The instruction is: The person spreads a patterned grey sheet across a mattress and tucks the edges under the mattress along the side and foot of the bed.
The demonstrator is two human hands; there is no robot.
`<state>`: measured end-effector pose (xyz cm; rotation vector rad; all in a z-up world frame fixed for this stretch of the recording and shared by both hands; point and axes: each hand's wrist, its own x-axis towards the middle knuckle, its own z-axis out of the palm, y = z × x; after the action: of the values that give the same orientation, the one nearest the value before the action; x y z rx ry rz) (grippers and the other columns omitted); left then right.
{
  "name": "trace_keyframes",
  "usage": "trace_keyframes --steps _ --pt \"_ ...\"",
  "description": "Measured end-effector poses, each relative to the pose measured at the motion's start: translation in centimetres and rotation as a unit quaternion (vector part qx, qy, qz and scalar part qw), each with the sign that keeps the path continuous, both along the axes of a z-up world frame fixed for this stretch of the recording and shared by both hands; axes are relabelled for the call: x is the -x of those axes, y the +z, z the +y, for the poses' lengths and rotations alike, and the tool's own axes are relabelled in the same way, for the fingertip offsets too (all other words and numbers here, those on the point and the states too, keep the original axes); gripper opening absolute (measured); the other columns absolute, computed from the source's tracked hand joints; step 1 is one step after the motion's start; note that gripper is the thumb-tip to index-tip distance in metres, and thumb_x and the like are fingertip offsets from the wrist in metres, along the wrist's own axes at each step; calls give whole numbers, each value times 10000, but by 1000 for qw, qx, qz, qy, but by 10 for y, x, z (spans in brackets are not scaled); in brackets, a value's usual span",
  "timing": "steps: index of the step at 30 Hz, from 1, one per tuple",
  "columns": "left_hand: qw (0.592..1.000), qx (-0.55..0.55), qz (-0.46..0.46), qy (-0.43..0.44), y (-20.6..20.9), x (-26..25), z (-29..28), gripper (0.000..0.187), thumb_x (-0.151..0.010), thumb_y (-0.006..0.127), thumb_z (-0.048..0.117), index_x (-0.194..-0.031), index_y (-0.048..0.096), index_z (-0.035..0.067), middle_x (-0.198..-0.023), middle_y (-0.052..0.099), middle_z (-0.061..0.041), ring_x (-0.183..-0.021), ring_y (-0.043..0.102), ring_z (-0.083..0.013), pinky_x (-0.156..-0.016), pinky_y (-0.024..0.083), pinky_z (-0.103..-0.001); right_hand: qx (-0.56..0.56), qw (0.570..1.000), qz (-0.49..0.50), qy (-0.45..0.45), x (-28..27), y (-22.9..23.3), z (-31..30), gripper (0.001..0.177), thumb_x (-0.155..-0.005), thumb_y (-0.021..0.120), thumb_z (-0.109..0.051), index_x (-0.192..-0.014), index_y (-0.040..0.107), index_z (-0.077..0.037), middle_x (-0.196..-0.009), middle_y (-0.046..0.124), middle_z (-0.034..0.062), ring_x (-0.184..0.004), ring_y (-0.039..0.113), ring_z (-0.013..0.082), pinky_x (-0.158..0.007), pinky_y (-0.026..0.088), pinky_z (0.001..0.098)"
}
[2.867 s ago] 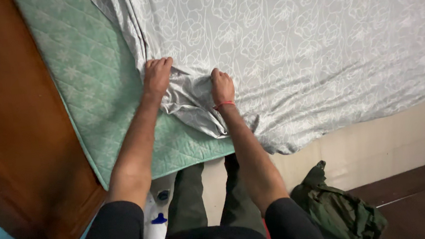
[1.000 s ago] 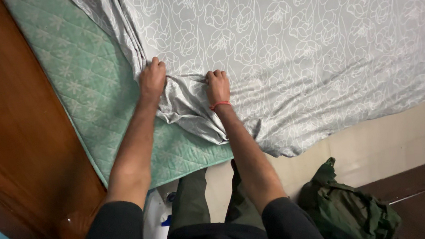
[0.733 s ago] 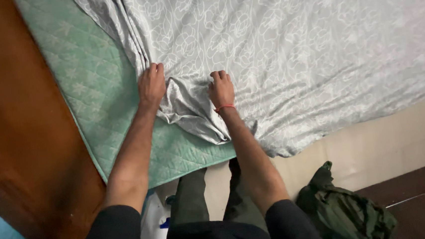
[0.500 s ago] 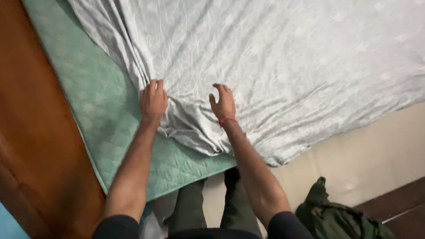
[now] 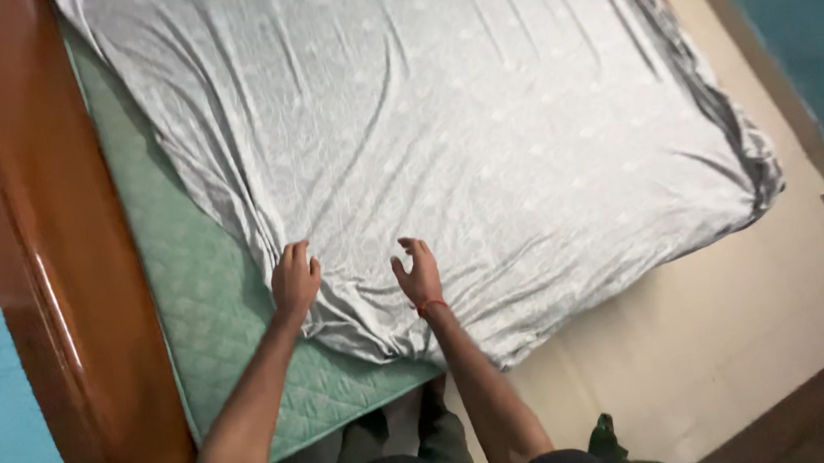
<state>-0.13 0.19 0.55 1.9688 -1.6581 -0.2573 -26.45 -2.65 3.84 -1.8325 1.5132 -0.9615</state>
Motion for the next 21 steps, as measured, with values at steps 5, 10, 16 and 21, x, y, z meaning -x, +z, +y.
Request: trace_keyframes --steps 5,10,16,21 --pt "999 32 20 11 29 16 6 325 -909 675 176 -1215 644 72 -1175 663 -137 -1023 676 -366 -847 556 -456 -33 998 -27 -38 14 39 13 373 -856 761 -133 -1202 645 -59 -1127 689 136 -982 684 279 -726 566 386" --pt "998 27 49 16 53 25 5 326 -921 662 174 -1229 639 68 -1212 661 -138 -1024 671 -373 -826 552 -456 -1 999 -19 -35 34 56 20 363 -868 761 -135 -1201 637 -59 -1144 681 128 -992 679 264 -710 575 376" --pt "996 76 52 21 57 18 13 344 -896 671 160 -1224 634 66 -1187 661 -148 -1055 668 -375 -853 550 -456 1 998 -27 -56 48 55 17 371 -863 767 -143 -1208 651 -75 -1113 695 110 -970 690 249 -687 572 379" --pt "993 100 58 17 68 1 7 359 -879 676 140 -1225 630 54 -1178 655 -169 -1056 657 -385 -862 547 -462 17 998 -40 -51 37 64 11 362 -864 762 -140 -1198 642 -69 -1113 692 107 -965 687 241 -677 573 362"
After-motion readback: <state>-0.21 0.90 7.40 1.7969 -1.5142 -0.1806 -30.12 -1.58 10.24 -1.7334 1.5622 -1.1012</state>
